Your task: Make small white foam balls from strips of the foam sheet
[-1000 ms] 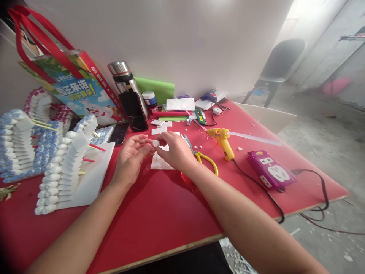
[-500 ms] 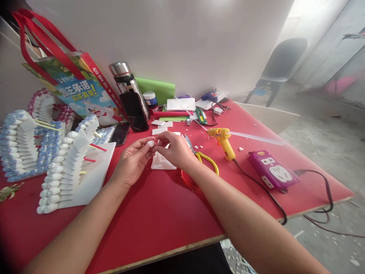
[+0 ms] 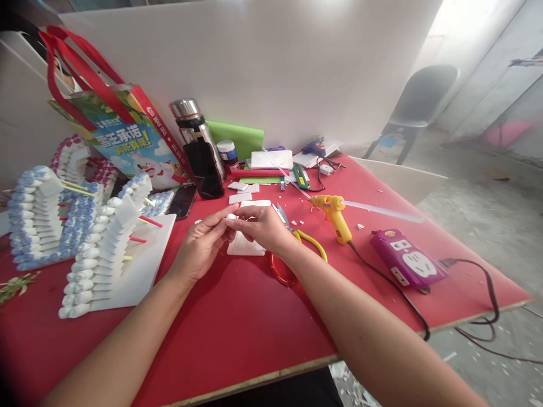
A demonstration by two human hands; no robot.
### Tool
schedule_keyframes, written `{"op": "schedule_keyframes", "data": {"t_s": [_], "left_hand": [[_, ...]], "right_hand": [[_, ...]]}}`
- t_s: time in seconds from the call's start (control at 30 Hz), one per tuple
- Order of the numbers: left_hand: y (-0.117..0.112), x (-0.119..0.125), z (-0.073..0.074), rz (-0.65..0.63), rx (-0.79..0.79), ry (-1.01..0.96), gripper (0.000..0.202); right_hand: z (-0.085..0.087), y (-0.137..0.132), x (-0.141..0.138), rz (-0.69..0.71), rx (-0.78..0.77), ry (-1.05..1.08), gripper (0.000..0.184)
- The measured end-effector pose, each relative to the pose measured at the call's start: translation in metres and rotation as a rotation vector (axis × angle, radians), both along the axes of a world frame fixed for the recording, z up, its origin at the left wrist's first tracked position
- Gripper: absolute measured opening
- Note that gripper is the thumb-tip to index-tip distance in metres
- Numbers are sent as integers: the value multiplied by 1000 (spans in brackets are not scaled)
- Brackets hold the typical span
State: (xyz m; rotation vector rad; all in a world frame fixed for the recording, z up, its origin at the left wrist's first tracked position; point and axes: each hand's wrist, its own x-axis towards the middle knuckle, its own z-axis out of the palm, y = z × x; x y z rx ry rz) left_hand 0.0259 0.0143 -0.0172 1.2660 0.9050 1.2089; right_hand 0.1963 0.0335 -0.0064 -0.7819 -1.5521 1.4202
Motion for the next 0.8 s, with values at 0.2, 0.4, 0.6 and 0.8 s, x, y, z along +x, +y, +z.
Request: {"op": "schedule_keyframes", "data": {"t_s": [0.2,0.4,0.6,0.8], "left_hand": [[-2,2,-3,16,46,134,45],[-4,3,-3,8,54,190,47],[0,-2,0,-43,29,183,42],[0,-3,3,58,198,266,32]], "right_hand": [[0,-2,-3,24,10,20,35],[-1,-2,-4,-30,-17,24,33],[0,2,3,121,-451,260,35],[1,2,1,151,-640,400,39]]}}
